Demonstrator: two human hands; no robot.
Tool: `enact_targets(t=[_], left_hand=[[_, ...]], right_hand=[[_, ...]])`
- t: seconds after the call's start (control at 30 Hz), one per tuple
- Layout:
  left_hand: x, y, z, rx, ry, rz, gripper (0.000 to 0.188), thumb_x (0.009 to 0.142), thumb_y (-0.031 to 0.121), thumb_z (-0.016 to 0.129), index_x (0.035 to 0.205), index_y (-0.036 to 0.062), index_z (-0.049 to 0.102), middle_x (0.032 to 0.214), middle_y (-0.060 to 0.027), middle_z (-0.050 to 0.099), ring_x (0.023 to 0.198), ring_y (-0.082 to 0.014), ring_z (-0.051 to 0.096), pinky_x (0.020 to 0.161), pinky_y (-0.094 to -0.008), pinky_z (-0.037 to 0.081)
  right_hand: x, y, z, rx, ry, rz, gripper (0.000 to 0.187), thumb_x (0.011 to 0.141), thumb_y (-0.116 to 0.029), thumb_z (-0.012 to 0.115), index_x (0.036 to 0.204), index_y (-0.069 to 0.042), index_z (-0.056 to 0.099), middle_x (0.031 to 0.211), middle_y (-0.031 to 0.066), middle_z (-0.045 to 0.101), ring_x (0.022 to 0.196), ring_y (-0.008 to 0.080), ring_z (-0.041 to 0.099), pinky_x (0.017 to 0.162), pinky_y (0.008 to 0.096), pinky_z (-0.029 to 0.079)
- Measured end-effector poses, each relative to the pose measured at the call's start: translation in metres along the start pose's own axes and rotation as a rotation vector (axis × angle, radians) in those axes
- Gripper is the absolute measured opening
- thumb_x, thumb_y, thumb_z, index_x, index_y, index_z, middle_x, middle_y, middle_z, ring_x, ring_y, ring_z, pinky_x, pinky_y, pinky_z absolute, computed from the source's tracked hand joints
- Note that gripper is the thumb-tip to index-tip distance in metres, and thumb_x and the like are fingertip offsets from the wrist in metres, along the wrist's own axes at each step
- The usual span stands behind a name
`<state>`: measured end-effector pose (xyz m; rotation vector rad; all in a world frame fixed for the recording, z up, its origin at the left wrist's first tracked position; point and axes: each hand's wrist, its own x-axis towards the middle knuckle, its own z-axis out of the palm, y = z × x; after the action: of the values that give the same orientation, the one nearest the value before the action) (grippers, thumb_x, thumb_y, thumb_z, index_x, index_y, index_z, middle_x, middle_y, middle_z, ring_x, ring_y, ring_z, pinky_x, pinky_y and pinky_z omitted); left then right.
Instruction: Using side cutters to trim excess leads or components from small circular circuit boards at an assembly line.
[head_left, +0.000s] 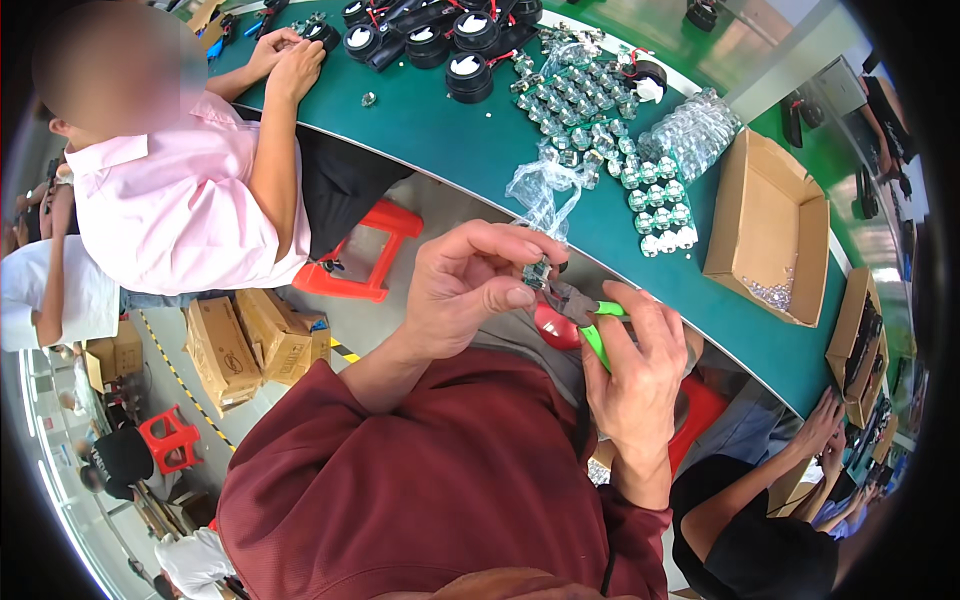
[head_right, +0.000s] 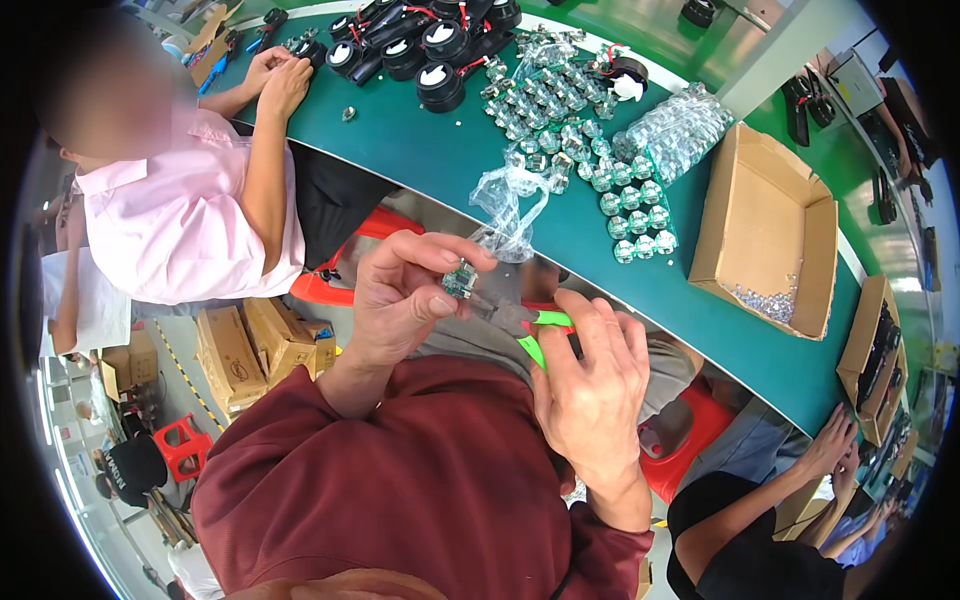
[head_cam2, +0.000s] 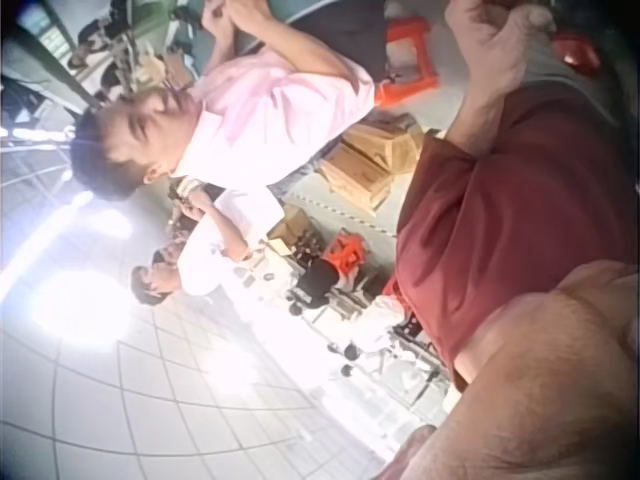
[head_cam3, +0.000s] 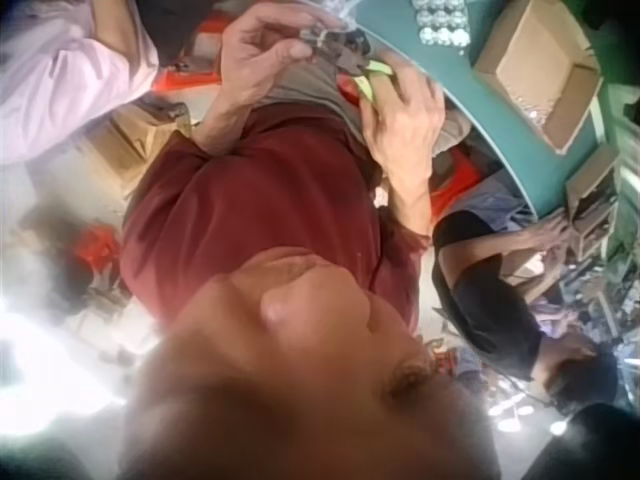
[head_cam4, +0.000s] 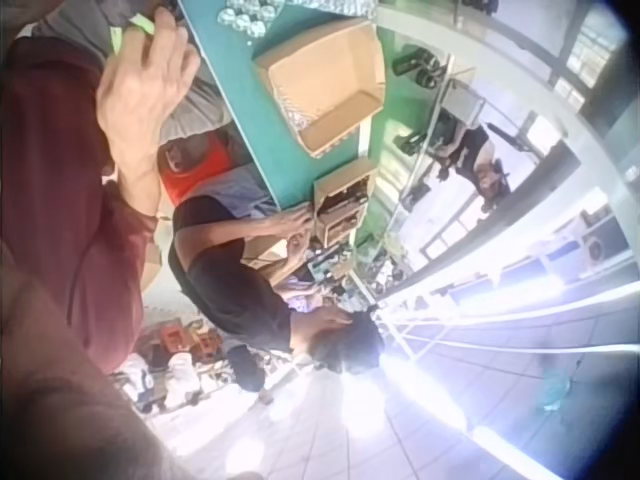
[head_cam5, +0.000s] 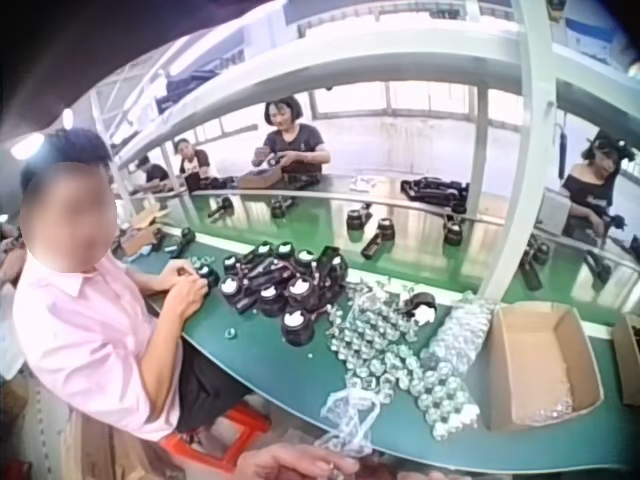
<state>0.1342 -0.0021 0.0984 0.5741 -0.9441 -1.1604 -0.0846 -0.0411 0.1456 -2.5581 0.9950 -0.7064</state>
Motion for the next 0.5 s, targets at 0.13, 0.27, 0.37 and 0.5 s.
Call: enact_targets(t=[0.13, 0.27, 0.37, 0.5], left_hand=[[-0.0012, -0.0003, 0.0004, 0.009, 0.013, 0.003, 0.028, 0.092, 0.002, 0.075, 0.118, 0.0018, 0.064, 0.126, -0.0213, 0.067, 0.109, -0.021, 0.068, 0.082, -0.0277, 0.054], [-0.002, -0.0017, -0.001, 0.011, 0.022, -0.013, 0.029, 0.091, 0.001, 0.075, 0.118, 0.0015, 0.063, 0.126, -0.0215, 0.067, 0.106, -0.0181, 0.067, 0.079, -0.0259, 0.053], [-0.0013, -0.0019, 0.0007, 0.021, 0.028, 0.002, 0.029, 0.091, 0.001, 0.075, 0.118, 0.0017, 0.063, 0.126, -0.0215, 0.067, 0.103, -0.0157, 0.067, 0.078, -0.0247, 0.053], [-0.0014, -0.0019, 0.0005, 0.023, 0.026, 0.001, 0.029, 0.091, 0.0, 0.075, 0.117, 0.0019, 0.063, 0.126, -0.0214, 0.067, 0.1, -0.0136, 0.066, 0.076, -0.0236, 0.052]], right_hand=[[0.0013, 0.0001, 0.0007, 0.023, 0.008, -0.011, 0.03, 0.067, -0.005, 0.079, 0.096, -0.003, 0.069, 0.12, 0.0152, 0.064, 0.104, 0.0375, 0.065, 0.091, 0.0467, 0.046], [0.0022, -0.0012, 0.0001, 0.019, -0.006, -0.01, 0.03, 0.067, -0.005, 0.079, 0.095, -0.002, 0.069, 0.12, 0.0156, 0.064, 0.103, 0.0369, 0.064, 0.089, 0.0468, 0.046], [0.0016, -0.0018, -0.0003, -0.002, -0.014, -0.016, 0.03, 0.068, -0.005, 0.079, 0.095, -0.002, 0.069, 0.12, 0.0159, 0.063, 0.103, 0.0368, 0.064, 0.089, 0.0466, 0.046], [0.0014, -0.0013, 0.0002, -0.013, -0.011, -0.018, 0.03, 0.068, -0.006, 0.079, 0.096, -0.003, 0.069, 0.121, 0.0161, 0.063, 0.103, 0.0371, 0.064, 0.089, 0.0468, 0.046]])
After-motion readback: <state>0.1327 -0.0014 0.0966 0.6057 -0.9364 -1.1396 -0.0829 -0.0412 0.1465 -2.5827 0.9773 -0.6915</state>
